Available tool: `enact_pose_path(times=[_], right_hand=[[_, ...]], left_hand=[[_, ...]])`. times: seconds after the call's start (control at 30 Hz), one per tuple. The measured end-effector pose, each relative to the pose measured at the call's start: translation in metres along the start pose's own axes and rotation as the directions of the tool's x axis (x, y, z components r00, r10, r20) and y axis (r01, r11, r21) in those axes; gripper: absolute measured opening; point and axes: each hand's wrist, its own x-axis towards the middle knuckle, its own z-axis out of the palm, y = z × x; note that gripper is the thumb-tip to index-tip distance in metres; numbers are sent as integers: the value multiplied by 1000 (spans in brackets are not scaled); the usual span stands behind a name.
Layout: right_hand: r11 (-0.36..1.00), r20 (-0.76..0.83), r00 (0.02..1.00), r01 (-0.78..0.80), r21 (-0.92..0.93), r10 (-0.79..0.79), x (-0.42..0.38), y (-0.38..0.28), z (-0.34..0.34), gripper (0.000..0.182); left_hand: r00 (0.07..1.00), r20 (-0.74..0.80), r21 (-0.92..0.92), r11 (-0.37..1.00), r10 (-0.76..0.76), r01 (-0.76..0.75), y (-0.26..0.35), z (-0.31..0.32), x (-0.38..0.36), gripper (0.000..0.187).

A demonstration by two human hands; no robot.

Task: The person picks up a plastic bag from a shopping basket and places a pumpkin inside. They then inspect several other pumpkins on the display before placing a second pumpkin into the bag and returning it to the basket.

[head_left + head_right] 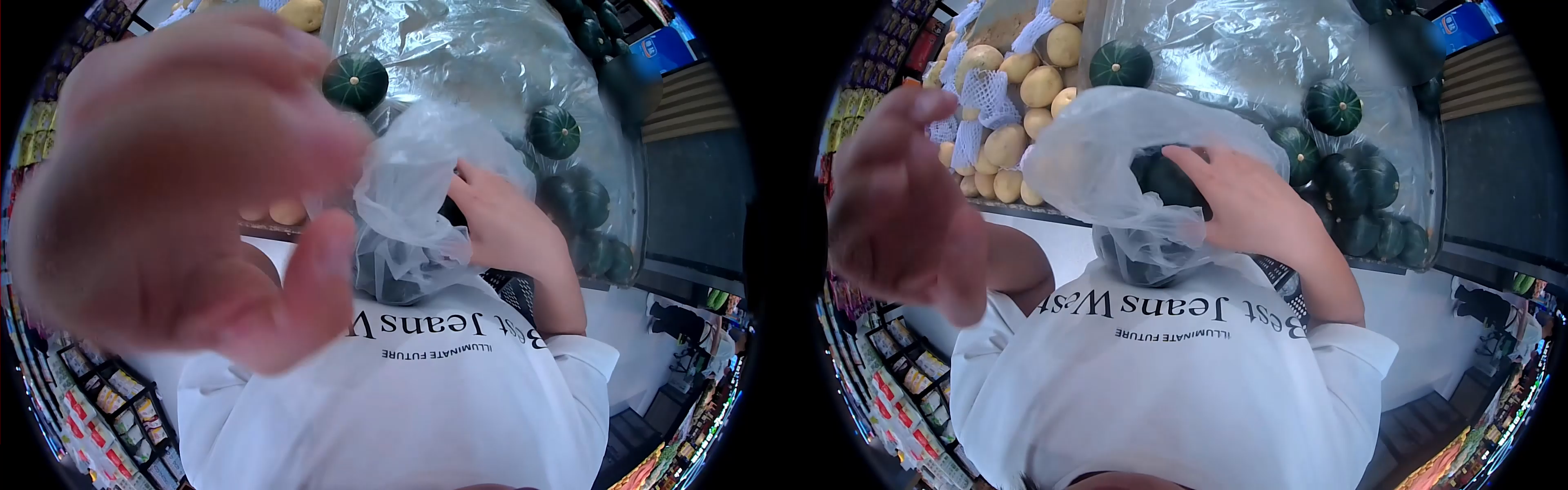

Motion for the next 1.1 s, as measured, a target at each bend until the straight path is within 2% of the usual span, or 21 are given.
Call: enact_pose_path(times=[0.03,0.07,0.1,0.17,0.23,0.3,0.33,0.4,0.43,0.47,0.5,0.57,0.6,0.7,0.73,0.77,0.83,0.87,0.97,1.0,1.1], right_hand=[[998,157,987,-44,38,38,2,0,-12,50],[992,185,981,-71,100,51,3,2,-13,51],[982,212,975,-100,160,65,4,3,-13,51],[935,9,997,-78,345,80,6,19,27,51],[930,-26,998,-45,365,58,6,27,32,59],[973,103,995,-16,228,-8,6,35,25,74],[950,15,1000,-19,313,16,4,38,35,73],[923,-7,1000,2,384,0,1,38,37,69],[907,-15,1000,13,420,-7,0,37,39,67],[917,-68,996,-19,398,51,-5,30,36,63],[913,-35,998,-40,406,59,-5,30,37,62],[906,34,996,-84,415,77,-7,33,41,60],[960,-183,974,176,217,-137,-5,36,50,56],[766,-128,990,41,642,54,-9,35,50,56],[755,-92,975,-96,648,203,-17,35,52,60],[701,-278,938,57,711,207,-22,34,59,61],[295,-219,877,93,951,427,-31,34,79,66],[236,-191,878,93,967,438,-34,27,82,57],[234,-253,837,155,960,485,-35,17,94,48],[263,-259,823,138,955,506,-33,13,95,47],[299,-265,790,109,948,553,-28,7,101,46]], left_hand=[[993,111,-70,997,35,-27,5,15,6,25],[973,220,-145,989,70,-38,11,30,11,20],[914,404,-110,994,31,15,11,45,12,18],[683,730,10,1000,-27,29,-4,69,5,19],[363,902,251,968,-236,6,-27,77,-12,22],[158,863,390,832,-480,396,-45,79,-35,30],[138,876,354,811,-461,466,-49,78,-50,32],[98,901,284,746,-422,602,-50,74,-74,38],[88,871,331,710,-483,621,-44,74,-76,41],[360,819,196,808,-447,556,-39,77,-88,38],[604,707,81,890,-368,448,-35,79,-95,36],[623,756,-136,883,-201,449,-30,80,-99,33],[635,764,-243,861,-114,447,-28,81,-98,32],[690,722,-319,859,-54,401,-25,77,-94,30],[679,732,-346,825,-60,446,-24,73,-97,28],[621,777,-286,819,-105,498,-21,69,-94,29],[494,848,-157,798,-193,581,-14,62,-85,30],[509,824,-66,850,-249,523,-13,61,-86,37],[400,797,241,846,-452,475,-6,57,-84,46],[135,824,377,712,-550,593,-3,53,-72,51],[24,790,457,615,-613,643,0,53,-71,51]])
